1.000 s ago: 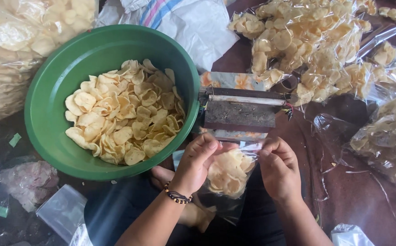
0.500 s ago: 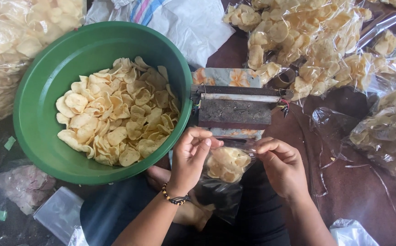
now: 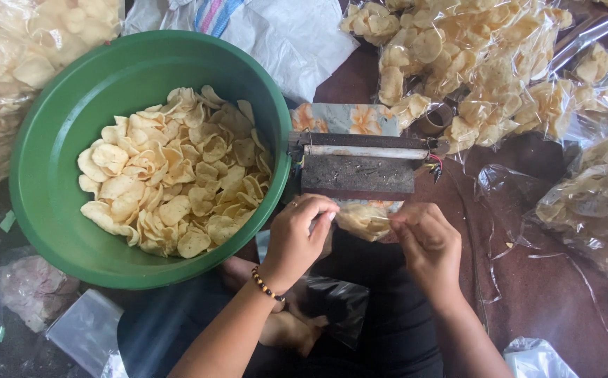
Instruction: Manually filling small plastic bags with chips from a bowl and sealing them with a heat sealer.
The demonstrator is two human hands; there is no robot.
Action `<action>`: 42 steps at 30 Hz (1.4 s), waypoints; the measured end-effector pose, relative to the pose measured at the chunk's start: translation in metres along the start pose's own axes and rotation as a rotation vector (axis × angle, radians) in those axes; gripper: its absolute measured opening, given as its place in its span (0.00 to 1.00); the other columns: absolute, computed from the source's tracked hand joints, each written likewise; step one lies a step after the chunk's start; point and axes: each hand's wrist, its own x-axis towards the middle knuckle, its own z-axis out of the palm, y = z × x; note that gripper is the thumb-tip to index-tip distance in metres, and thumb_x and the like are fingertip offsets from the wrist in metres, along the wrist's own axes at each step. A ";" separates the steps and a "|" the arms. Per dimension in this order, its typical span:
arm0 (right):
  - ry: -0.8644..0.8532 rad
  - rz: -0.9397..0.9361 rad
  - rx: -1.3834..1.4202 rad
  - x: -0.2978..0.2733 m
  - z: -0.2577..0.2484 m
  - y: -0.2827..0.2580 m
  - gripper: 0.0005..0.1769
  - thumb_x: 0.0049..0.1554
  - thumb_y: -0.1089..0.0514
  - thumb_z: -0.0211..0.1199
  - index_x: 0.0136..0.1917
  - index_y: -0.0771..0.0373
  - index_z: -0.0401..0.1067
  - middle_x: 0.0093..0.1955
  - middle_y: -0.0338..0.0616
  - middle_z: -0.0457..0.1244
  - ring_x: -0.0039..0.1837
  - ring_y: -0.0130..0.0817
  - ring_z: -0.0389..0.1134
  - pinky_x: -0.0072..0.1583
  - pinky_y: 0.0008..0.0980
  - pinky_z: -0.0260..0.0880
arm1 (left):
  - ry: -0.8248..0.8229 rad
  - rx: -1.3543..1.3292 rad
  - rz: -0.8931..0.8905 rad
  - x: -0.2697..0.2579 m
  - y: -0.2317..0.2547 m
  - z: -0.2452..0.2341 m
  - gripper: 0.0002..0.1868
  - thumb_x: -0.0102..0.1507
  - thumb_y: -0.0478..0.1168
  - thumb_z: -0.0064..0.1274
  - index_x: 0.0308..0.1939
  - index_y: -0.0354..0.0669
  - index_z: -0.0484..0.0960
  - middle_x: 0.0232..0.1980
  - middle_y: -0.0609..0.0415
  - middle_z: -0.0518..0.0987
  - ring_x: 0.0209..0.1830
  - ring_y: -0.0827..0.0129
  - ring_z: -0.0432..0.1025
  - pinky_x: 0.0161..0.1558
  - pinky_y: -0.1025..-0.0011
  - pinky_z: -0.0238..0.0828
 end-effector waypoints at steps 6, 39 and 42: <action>0.261 0.622 0.678 0.038 0.035 0.020 0.04 0.61 0.65 0.63 0.51 0.67 0.75 0.42 0.38 0.66 0.47 0.25 0.69 0.53 0.26 0.71 | 0.116 -0.583 -0.488 0.009 -0.042 0.068 0.08 0.68 0.40 0.53 0.43 0.37 0.77 0.44 0.45 0.85 0.44 0.62 0.80 0.45 0.65 0.77; 0.458 0.781 0.632 0.061 0.070 0.081 0.03 0.58 0.59 0.66 0.44 0.59 0.76 0.36 0.34 0.66 0.41 0.22 0.67 0.42 0.22 0.68 | 0.557 -0.952 -0.939 0.034 -0.086 0.126 0.08 0.59 0.42 0.62 0.38 0.42 0.85 0.40 0.52 0.84 0.44 0.69 0.78 0.47 0.73 0.75; 0.420 0.774 0.620 0.045 0.064 0.098 0.02 0.59 0.60 0.66 0.44 0.60 0.75 0.37 0.42 0.68 0.41 0.29 0.69 0.43 0.31 0.71 | 0.483 -0.847 -0.880 0.024 -0.058 0.104 0.08 0.61 0.43 0.60 0.37 0.43 0.85 0.40 0.54 0.84 0.45 0.70 0.79 0.49 0.72 0.76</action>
